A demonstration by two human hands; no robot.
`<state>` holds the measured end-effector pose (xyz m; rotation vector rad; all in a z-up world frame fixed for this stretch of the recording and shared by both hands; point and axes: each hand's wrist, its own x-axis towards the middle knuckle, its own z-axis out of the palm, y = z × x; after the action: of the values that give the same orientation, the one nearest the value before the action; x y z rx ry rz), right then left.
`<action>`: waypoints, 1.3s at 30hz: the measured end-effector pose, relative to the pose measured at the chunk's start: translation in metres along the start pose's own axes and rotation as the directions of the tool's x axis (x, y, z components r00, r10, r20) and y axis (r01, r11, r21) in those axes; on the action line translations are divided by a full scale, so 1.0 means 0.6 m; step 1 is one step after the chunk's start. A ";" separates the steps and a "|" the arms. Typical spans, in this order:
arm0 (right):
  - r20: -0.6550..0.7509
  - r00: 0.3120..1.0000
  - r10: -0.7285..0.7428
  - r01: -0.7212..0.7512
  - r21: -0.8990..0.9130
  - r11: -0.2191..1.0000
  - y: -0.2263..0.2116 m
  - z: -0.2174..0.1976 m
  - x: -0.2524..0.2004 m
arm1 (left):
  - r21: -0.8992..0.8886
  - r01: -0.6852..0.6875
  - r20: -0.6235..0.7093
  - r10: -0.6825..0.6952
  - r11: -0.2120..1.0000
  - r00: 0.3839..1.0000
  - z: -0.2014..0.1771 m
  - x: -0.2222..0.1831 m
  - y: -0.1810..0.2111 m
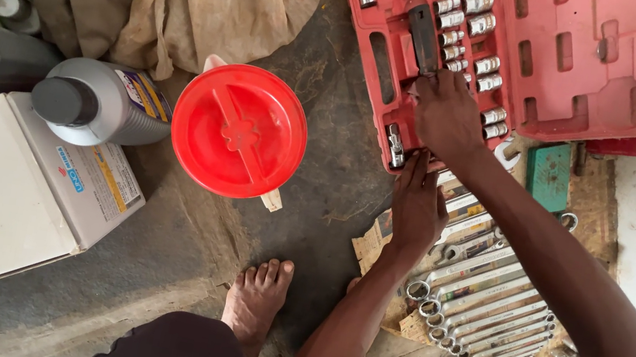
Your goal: Cleaning and organizing various motorcycle repair tools including wrenches and a hammer.
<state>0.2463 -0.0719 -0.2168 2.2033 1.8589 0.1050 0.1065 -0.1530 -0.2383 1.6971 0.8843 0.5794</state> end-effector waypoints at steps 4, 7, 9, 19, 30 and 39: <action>-0.153 0.988 0.010 0.035 0.288 0.957 0.036 0.004 0.002 | 0.012 -0.009 -0.001 0.009 1.000 1.000 0.005 -0.003 -0.004; -0.096 0.968 0.230 -0.166 0.439 0.883 0.083 0.014 0.045 | 0.039 -0.021 -0.009 0.022 0.999 1.000 0.011 0.000 -0.006; 0.028 0.922 0.385 -0.353 0.466 0.812 0.091 0.006 0.079 | 0.054 -0.023 -0.007 0.024 0.998 1.000 0.008 -0.006 -0.007; -0.254 0.967 -0.005 0.135 0.497 0.857 0.045 -0.026 0.111 | 0.085 -0.035 -0.002 0.036 0.996 0.999 0.011 -0.009 -0.005; 0.136 0.985 0.105 -0.169 0.642 0.748 0.031 -0.048 -0.130 | 0.040 -0.055 0.003 0.054 0.998 0.999 0.007 -0.006 -0.001; 0.367 0.915 0.168 -0.382 0.653 0.654 0.037 -0.087 -0.067 | 0.010 -0.198 -0.190 0.196 0.980 0.962 -0.025 -0.042 -0.027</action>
<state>0.2489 -0.1066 -0.1566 2.7878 1.5227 -1.0038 0.0757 -0.1621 -0.2481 1.7540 0.8494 0.8911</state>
